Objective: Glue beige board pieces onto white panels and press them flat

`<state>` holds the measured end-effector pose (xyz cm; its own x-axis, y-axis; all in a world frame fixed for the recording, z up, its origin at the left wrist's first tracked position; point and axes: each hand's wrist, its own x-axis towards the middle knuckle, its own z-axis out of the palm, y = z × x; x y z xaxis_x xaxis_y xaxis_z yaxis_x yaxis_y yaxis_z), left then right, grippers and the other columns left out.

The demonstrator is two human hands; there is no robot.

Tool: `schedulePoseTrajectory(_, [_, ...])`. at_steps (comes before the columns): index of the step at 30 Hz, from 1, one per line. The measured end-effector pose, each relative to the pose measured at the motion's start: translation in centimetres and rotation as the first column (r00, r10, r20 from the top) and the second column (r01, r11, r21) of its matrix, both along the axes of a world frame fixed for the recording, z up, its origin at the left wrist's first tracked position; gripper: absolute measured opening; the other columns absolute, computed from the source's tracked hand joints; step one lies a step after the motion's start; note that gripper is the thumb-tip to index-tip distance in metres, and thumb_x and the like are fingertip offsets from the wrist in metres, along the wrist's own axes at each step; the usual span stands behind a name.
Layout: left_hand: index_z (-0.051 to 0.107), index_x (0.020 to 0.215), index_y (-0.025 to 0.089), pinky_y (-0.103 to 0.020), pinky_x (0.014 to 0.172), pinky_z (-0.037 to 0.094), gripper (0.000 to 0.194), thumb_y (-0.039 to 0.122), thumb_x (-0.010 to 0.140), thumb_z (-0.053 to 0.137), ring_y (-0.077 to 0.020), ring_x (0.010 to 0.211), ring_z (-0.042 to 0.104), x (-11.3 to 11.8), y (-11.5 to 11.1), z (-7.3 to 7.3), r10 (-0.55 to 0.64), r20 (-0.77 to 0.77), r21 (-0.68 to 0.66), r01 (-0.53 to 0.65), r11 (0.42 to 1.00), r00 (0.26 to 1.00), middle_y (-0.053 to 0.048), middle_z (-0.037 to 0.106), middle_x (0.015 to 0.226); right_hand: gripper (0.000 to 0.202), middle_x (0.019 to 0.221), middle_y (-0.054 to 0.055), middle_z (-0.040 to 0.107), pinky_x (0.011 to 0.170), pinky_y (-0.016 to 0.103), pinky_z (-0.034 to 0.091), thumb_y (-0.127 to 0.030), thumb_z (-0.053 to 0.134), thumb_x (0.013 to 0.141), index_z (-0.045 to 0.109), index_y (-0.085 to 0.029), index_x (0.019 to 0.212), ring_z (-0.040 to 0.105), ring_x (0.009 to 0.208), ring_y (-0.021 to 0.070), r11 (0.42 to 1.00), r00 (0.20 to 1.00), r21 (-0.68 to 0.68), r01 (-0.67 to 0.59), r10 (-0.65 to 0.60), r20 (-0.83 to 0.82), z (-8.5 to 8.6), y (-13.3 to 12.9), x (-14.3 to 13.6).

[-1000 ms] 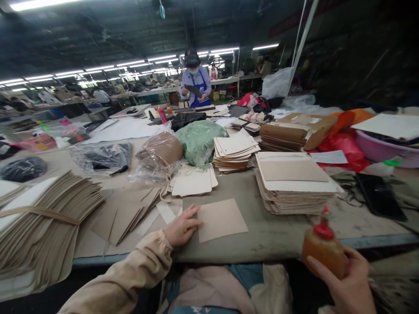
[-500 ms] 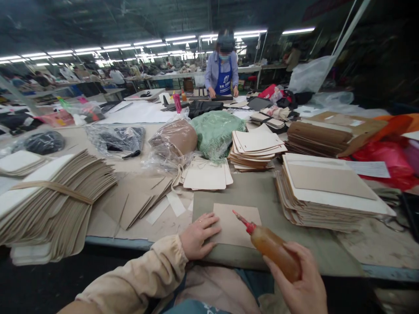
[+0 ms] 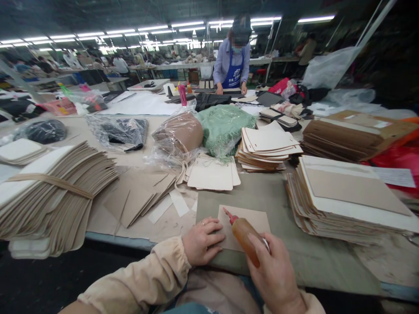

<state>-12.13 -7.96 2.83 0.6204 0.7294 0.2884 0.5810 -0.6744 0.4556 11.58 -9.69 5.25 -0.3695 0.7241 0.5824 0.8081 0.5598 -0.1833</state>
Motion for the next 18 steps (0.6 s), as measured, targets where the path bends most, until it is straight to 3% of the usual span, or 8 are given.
schedulePoseTrajectory(5, [0.064,0.109,0.020,-0.044,0.101,0.042,0.030,0.031,0.082,0.056,-0.0261,0.114,0.050,0.1,0.0,0.2,0.010,-0.008,0.007,-0.010,1.000,1.000,-0.012,0.059,0.113,0.031,0.098,0.010,0.049,0.069,0.038,0.047,-0.009,0.052,0.082,0.055,-0.021,0.111,0.049,0.085,0.0236,0.999,0.999,-0.014,-0.041,0.041,-0.024,0.0,0.3,-0.5])
schedulePoseTrajectory(11, [0.065,0.108,0.020,-0.043,0.102,0.042,0.029,0.029,0.081,0.056,-0.0255,0.114,0.050,0.2,0.0,0.1,0.021,-0.013,0.002,-0.021,1.000,1.000,-0.010,0.058,0.113,0.027,0.099,0.012,0.050,0.076,0.043,0.046,-0.006,0.049,0.084,0.058,-0.017,0.107,0.049,0.094,0.0270,0.996,0.996,-0.028,-0.079,0.078,-0.034,0.4,0.1,-1.3])
schedulePoseTrajectory(18, [0.063,0.110,0.021,-0.045,0.102,0.042,0.030,0.027,0.081,0.057,-0.0268,0.116,0.049,-0.1,-0.1,-0.1,0.021,-0.034,-0.004,-0.021,1.000,0.999,-0.010,0.058,0.116,0.023,0.102,0.011,0.050,0.076,0.042,0.045,-0.006,0.050,0.085,0.059,-0.019,0.103,0.049,0.097,0.0264,0.999,0.999,0.015,0.043,-0.043,-0.019,0.6,-0.9,0.8])
